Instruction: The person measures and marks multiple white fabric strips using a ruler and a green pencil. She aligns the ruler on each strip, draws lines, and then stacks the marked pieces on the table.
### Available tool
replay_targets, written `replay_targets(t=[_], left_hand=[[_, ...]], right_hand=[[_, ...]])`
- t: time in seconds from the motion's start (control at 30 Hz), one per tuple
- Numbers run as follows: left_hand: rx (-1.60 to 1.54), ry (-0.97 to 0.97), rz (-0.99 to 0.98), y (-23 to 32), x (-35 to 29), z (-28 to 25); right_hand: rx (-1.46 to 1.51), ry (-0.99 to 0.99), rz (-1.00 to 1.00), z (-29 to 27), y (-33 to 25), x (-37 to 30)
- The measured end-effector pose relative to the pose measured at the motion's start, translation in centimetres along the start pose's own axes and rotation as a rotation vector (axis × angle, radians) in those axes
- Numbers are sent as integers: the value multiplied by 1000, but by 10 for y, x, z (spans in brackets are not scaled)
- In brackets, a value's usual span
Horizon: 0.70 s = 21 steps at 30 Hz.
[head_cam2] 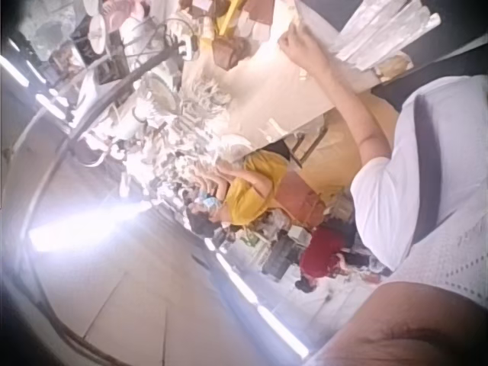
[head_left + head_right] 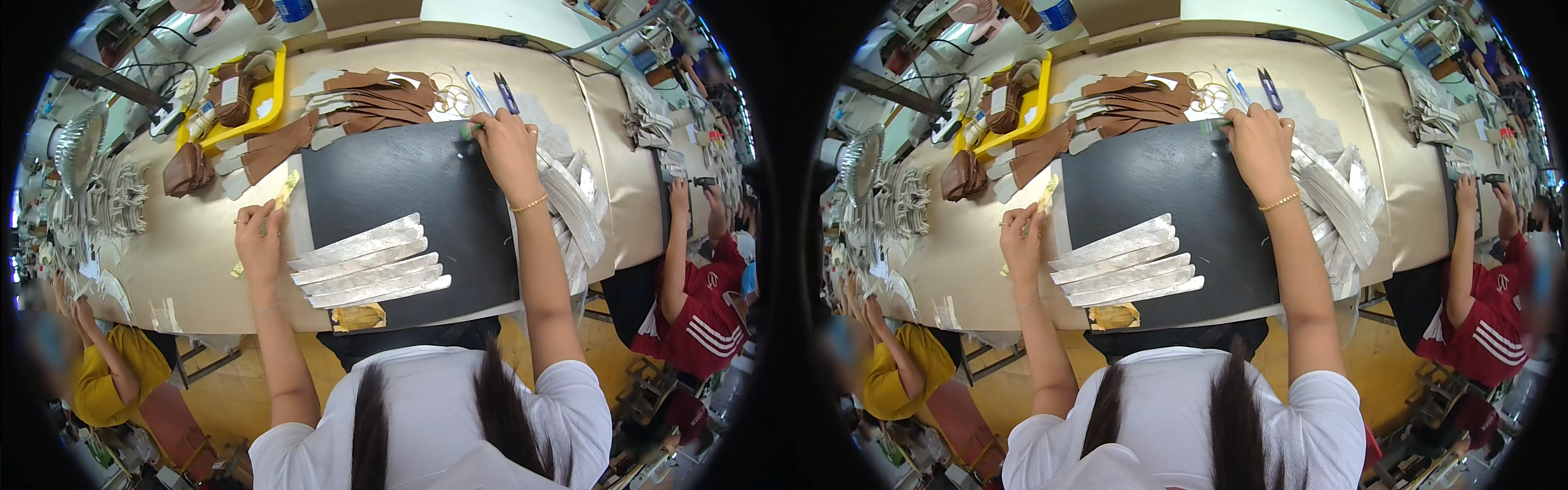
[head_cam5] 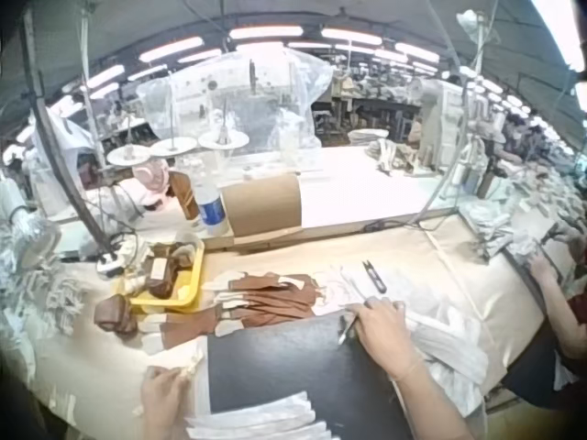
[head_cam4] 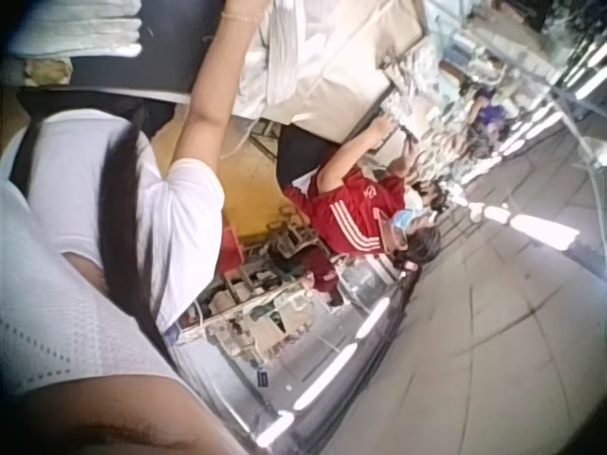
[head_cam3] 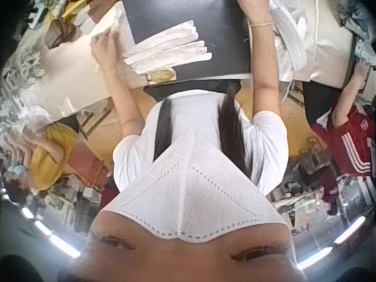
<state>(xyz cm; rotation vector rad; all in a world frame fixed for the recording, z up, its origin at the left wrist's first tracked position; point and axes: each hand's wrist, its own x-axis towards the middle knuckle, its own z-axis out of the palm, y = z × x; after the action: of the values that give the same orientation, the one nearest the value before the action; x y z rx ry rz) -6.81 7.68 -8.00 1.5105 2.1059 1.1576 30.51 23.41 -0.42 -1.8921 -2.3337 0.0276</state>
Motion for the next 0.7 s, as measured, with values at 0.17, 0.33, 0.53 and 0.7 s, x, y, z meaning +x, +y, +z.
replay_targets(t=[0.17, 0.33, 0.53, 0.7], left_hand=[[-61, 11, -33, 26, 4, 4], [-50, -24, 119, 47, 4, 4], [-109, -151, 161, 79, 23, 13], [-187, -292, 219, 120, 42, 42]], right_hand=[[-161, 55, -162, 26, -14, 30], [-160, 38, -236, 32, -29, 47], [-73, -4, -267, 34, -24, 47], [7, 150, -245, 40, -8, 44]])
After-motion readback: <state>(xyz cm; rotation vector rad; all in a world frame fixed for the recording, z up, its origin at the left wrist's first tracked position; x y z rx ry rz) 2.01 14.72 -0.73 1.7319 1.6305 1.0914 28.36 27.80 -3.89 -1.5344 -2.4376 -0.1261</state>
